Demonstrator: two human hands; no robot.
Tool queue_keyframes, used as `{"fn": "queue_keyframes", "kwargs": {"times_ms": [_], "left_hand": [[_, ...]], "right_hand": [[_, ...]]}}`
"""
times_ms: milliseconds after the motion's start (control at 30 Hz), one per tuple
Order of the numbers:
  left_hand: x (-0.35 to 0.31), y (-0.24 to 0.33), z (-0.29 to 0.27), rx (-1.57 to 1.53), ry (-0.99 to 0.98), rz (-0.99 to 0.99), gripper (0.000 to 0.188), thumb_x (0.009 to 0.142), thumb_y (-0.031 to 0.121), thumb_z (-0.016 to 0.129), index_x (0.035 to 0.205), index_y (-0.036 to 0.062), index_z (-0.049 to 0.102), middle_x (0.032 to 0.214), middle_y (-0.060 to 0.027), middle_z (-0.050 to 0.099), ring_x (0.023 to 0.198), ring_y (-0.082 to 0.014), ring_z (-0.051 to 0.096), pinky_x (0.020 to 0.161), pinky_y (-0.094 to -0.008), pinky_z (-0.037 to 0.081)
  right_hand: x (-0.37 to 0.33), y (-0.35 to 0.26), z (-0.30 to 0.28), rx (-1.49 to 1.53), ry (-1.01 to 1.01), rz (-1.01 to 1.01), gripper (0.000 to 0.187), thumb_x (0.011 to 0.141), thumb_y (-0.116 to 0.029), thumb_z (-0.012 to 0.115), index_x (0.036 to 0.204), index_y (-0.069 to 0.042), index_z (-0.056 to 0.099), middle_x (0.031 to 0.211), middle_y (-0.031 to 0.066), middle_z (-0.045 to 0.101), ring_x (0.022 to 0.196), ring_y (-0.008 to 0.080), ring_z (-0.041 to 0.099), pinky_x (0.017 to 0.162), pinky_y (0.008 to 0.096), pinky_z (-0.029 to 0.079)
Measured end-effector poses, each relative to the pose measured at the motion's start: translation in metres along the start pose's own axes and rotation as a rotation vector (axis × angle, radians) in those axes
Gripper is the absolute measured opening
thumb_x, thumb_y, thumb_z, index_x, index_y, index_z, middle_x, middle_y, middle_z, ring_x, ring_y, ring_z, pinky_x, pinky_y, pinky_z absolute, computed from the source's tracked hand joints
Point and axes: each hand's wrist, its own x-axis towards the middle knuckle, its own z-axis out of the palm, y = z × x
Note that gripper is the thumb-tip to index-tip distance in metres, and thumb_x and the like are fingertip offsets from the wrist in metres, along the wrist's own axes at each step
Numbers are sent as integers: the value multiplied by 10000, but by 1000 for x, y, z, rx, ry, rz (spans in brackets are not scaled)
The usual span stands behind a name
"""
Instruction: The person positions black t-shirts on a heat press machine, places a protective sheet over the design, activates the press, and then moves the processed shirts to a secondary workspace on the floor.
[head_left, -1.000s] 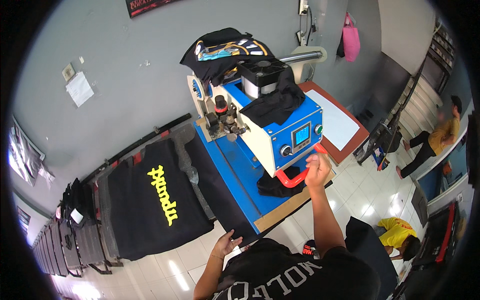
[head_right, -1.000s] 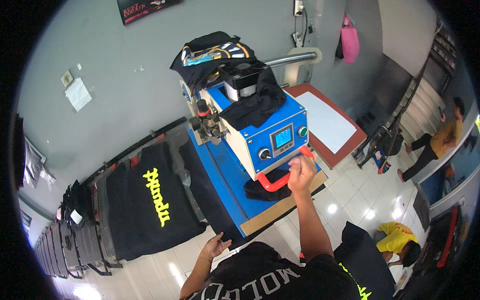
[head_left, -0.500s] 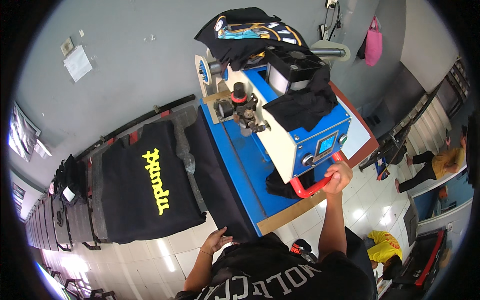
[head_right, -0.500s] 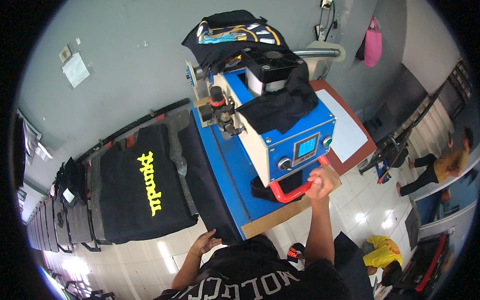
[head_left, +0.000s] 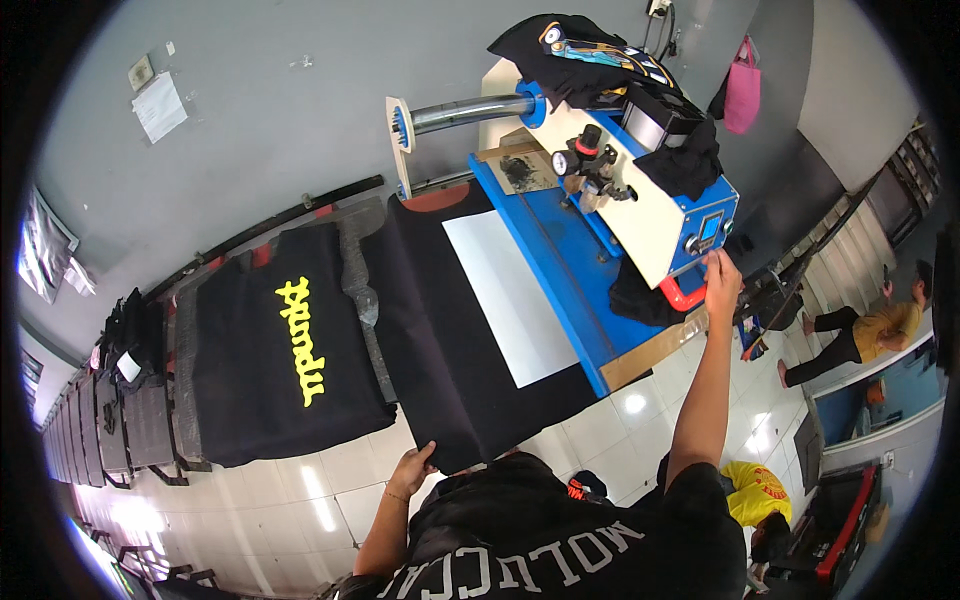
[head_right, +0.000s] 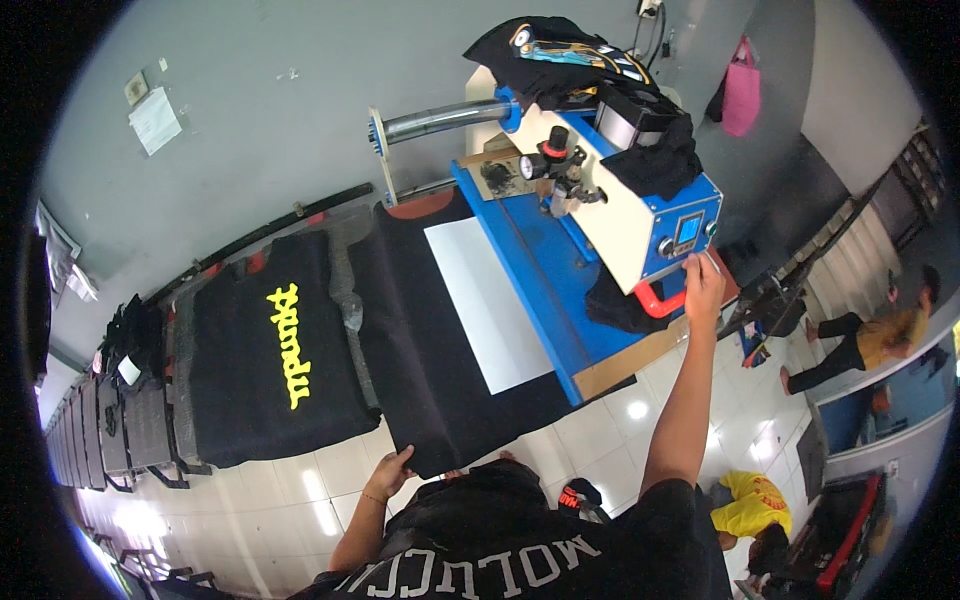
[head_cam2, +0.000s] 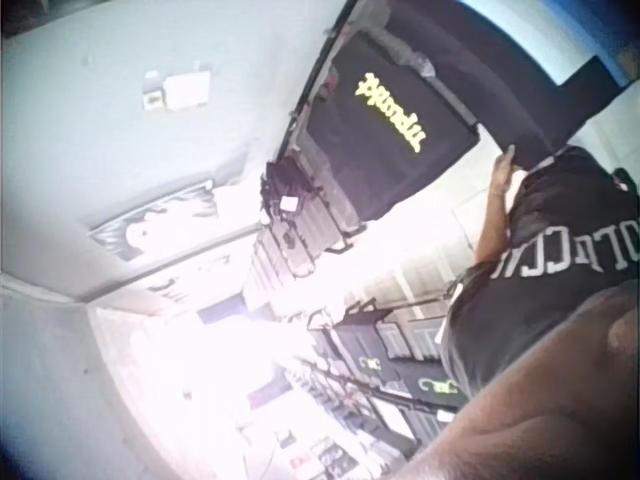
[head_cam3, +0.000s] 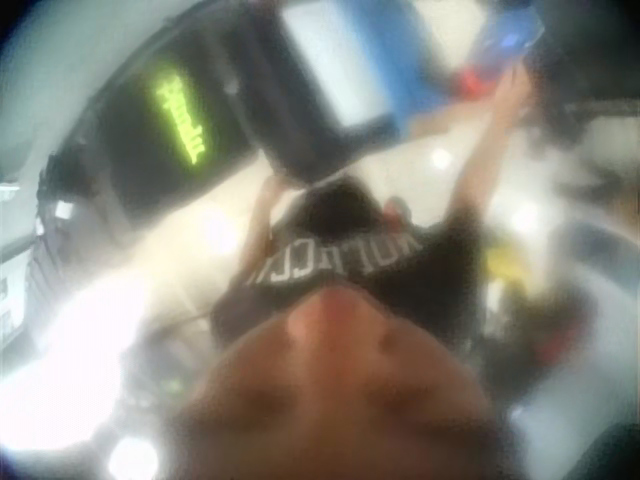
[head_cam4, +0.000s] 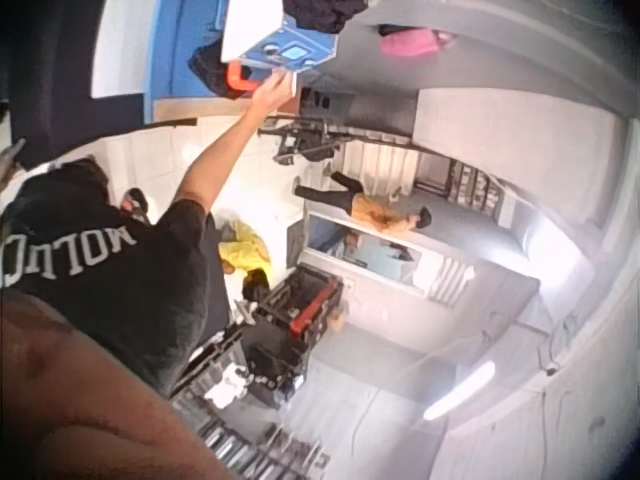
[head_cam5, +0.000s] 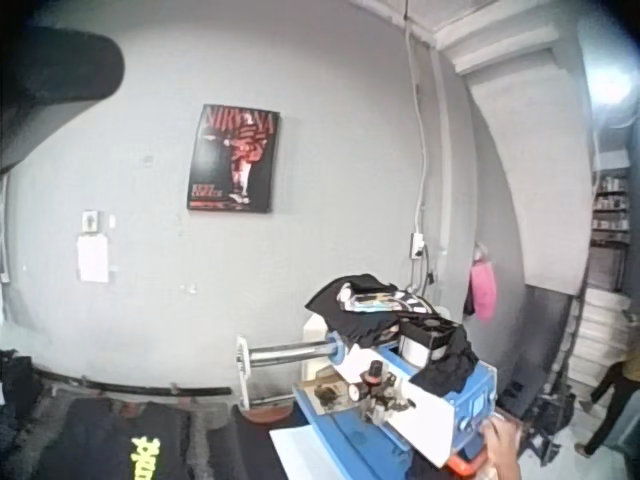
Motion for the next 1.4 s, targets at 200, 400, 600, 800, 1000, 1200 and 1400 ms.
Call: {"fn": "queue_keyframes", "kwargs": {"times_ms": [200,400,600,800,1000,1200,1400], "left_hand": [[-26,13,12,52,42,223,360,964,271,603,1125,-50,626,1087,-89,685,978,-155,630,912,-298,474],[-63,44,25,22,65,307,321,971,253,589,1100,-38,634,1071,-81,689,959,-136,642,887,-268,486],[-82,73,38,-18,105,449,295,983,247,568,1101,-16,635,1082,-65,682,956,-130,636,879,-274,490],[-97,86,42,50,180,474,297,990,236,556,1109,-20,649,1084,-57,681,958,-123,623,886,-262,473],[-111,93,49,148,324,453,306,988,253,554,1072,-21,663,1023,-43,689,900,-102,619,836,-248,475],[-126,108,60,102,296,512,286,987,229,548,1039,-27,663,996,-44,694,874,-103,627,812,-256,488],[-129,137,74,-3,175,648,262,985,207,545,1027,-21,668,988,-39,698,894,-108,635,825,-266,494]], "right_hand": [[6,34,-5,-399,-53,-184,394,983,-288,438,878,29,646,864,189,665,859,397,588,841,467,430],[6,64,-2,-672,-39,-173,366,822,-281,637,1058,-11,566,996,203,615,1002,376,537,937,475,397],[49,101,-9,-813,-64,21,474,749,-245,708,1111,10,539,1054,205,580,1082,374,512,981,456,386],[48,106,-15,-720,-32,16,540,785,-228,693,1224,22,501,1213,246,540,1202,413,457,1041,468,363],[-92,44,41,175,-555,124,696,934,-393,599,1451,7,360,1480,188,402,1391,314,350,1148,410,252],[-187,145,45,381,-961,1177,677,872,-521,642,1298,-6,535,1131,163,581,804,189,612,733,303,539],[-132,84,9,542,-798,856,262,890,-308,679,904,-73,565,845,14,602,676,106,552,594,249,504]]}}
